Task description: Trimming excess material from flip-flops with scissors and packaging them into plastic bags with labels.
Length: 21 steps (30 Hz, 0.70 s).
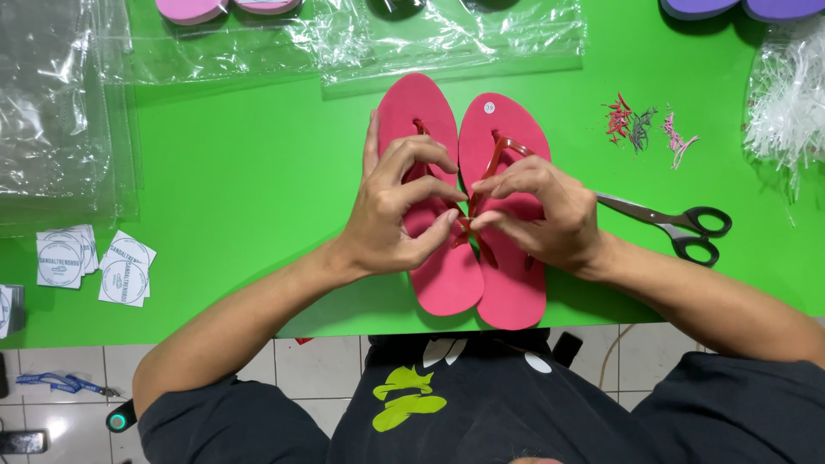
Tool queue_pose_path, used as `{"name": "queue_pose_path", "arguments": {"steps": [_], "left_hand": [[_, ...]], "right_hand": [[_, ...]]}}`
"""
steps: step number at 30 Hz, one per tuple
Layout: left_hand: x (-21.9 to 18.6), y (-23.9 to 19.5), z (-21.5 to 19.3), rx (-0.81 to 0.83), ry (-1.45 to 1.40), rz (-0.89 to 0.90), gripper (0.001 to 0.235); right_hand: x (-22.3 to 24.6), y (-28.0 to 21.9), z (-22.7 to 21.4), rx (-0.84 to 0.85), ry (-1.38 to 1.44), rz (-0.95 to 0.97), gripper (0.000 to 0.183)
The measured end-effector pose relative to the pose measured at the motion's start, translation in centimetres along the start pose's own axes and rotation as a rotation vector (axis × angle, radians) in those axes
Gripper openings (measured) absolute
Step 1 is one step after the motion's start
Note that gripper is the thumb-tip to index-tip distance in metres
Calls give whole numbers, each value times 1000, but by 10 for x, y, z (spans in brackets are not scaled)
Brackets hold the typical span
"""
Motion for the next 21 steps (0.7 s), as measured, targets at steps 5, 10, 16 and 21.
{"name": "queue_pose_path", "arguments": {"steps": [5,10,16,21], "left_hand": [[13,-4,-7,-24,172,-30,38],[24,-8,-7,54,320,-57,56],[27,-10,-7,34,362,0,48],[31,-18,2,26,327,-15,50]], "right_hand": [[-20,-9,-20,29,-219,5,20],[-21,-5,-15,140,-327,28,43],[-32,-8,-16,97,-353,25,50],[-30,-12,-5,79,-349,36,51]]}}
Point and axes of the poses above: each hand's wrist, its own y-axis towards the middle knuckle, its own z-axis out of the palm, x = y × z, the point moved 1 cm from there along y, towards the middle knuckle, and after that the axes turned 8 degrees about -x, right-handed, at the moved point
